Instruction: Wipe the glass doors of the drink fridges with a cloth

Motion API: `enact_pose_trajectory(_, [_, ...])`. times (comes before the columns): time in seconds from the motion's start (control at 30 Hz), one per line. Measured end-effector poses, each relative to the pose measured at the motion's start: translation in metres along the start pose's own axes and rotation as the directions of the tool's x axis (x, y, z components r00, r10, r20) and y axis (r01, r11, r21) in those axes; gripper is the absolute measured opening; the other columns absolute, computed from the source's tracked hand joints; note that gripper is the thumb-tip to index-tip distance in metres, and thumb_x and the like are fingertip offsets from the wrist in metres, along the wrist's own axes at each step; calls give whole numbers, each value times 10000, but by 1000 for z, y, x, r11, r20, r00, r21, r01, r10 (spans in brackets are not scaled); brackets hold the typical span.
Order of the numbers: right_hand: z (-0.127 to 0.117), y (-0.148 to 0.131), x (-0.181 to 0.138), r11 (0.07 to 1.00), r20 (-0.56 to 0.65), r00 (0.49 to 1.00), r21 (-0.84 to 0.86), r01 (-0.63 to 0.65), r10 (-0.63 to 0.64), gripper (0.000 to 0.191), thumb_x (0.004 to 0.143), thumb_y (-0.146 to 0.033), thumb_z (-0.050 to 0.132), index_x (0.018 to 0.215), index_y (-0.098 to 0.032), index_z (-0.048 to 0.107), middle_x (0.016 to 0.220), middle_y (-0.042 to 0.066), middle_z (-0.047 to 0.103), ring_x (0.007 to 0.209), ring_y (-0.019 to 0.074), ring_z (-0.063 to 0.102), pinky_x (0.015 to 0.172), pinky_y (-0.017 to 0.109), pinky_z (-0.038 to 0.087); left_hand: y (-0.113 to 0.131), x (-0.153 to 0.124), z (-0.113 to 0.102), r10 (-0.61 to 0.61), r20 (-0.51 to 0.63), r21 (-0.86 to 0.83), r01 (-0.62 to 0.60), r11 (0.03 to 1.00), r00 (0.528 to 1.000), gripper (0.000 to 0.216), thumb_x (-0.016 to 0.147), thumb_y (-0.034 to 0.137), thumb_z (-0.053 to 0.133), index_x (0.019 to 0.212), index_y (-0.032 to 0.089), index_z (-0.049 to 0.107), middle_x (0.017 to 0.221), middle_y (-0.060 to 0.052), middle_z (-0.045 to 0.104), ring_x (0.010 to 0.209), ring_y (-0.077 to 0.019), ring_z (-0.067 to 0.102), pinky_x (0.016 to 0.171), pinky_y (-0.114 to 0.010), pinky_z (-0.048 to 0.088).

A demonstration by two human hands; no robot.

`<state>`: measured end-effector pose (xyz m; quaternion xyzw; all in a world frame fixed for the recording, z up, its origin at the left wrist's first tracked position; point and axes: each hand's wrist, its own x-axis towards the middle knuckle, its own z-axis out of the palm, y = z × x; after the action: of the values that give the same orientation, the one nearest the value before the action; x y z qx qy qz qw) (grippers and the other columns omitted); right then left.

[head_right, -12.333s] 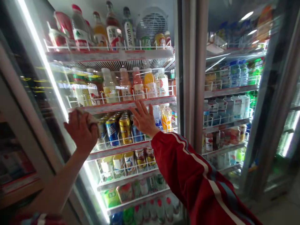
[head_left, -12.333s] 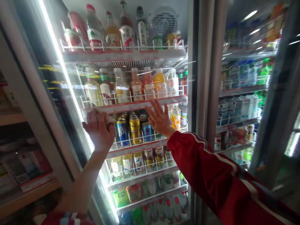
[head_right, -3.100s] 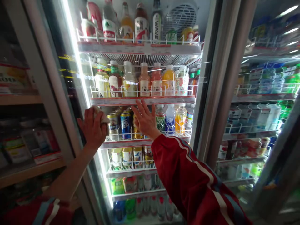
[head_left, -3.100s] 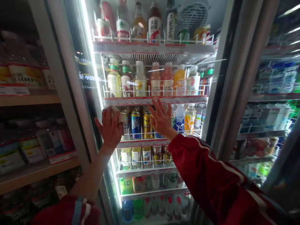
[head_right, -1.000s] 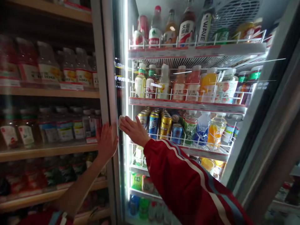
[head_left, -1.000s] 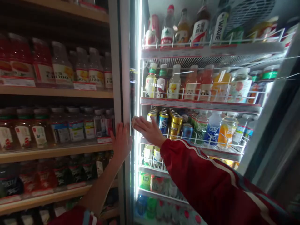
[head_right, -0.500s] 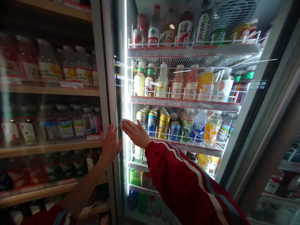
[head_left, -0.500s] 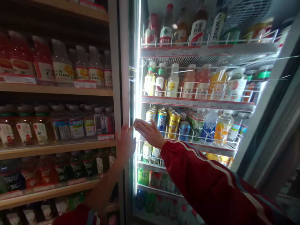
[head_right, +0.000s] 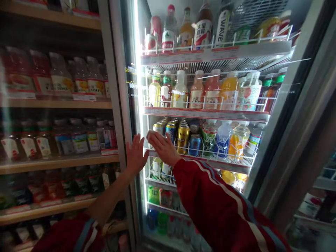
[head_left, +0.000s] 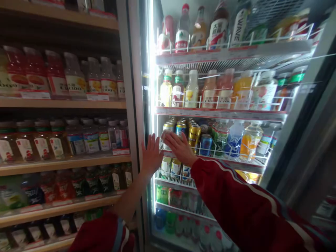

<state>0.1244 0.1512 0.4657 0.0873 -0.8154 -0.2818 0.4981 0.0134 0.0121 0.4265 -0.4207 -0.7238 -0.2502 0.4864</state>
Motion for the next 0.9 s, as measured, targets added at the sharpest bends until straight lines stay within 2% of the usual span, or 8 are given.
enact_pose_trajectory(0.1, [-2,-1,2,1000,-1,1000,-8,15,-15,452,915,-132,409,1361,-205,439,1424,57,470,1379,212,332,1178,528,-19,7,1,5,-4,14,-8,4,1000,1000,579,914,329,413,1443,154,254,1505,-160,282,1422,-249,190,1153,-535,73])
enact_pose_trajectory(0.3, [-8,22,31,999,18,999,-1,-42,42,431,918,-163,436,1340,-253,454,1462,47,418,1401,220,287,1170,550,18,13,0,14,-42,33,-26,43,999,999,613,908,316,424,1458,145,213,1507,-171,269,1415,-273,211,1140,-564,101])
enact_pose_trajectory(0.37, [-9,24,23,1000,28,999,-10,-22,22,422,912,-158,447,1321,-260,474,1459,41,424,1399,232,289,1166,560,28,10,-1,14,-35,36,-28,36,999,999,610,911,321,425,1460,160,213,1506,-166,275,1411,-267,225,1140,-566,92])
enact_pose_trajectory(0.47, [-8,17,-5,999,43,998,-19,38,-37,403,899,-171,477,1296,-238,500,1450,52,435,1400,240,284,1165,562,26,5,-2,11,-10,29,-23,11,1000,1000,588,917,328,422,1456,183,236,1506,-152,284,1407,-255,243,1146,-555,83])
enact_pose_trajectory(0.6, [-12,14,-28,991,34,992,-47,123,-121,375,893,-177,493,1265,-219,527,1409,38,491,1382,221,314,1167,530,-71,5,4,9,38,6,-14,-37,999,999,556,915,333,431,1434,182,302,1508,-147,281,1411,-269,226,1144,-552,105])
enact_pose_trajectory(0.67, [-17,24,-22,995,-3,998,-72,70,-70,375,901,-182,482,1271,-229,524,1395,32,507,1384,206,311,1164,507,-104,10,10,10,61,-11,-26,-61,998,998,551,918,341,428,1434,191,307,1511,-142,277,1416,-271,207,1143,-550,117])
enact_pose_trajectory(0.8, [-31,50,-1,986,-54,991,-103,-129,124,433,903,-187,475,1333,-239,469,1439,65,451,1418,208,244,1157,512,-109,24,20,13,92,-30,-70,-94,993,995,565,919,382,431,1440,211,298,1520,-128,259,1426,-267,168,1144,-529,140])
enact_pose_trajectory(0.9, [-33,54,-7,987,-45,990,-90,-134,130,443,895,-178,481,1332,-254,471,1451,59,434,1436,197,188,1164,515,-86,30,21,17,90,-56,-88,-95,992,994,569,915,396,442,1431,193,317,1514,-143,266,1429,-269,150,1138,-513,178])
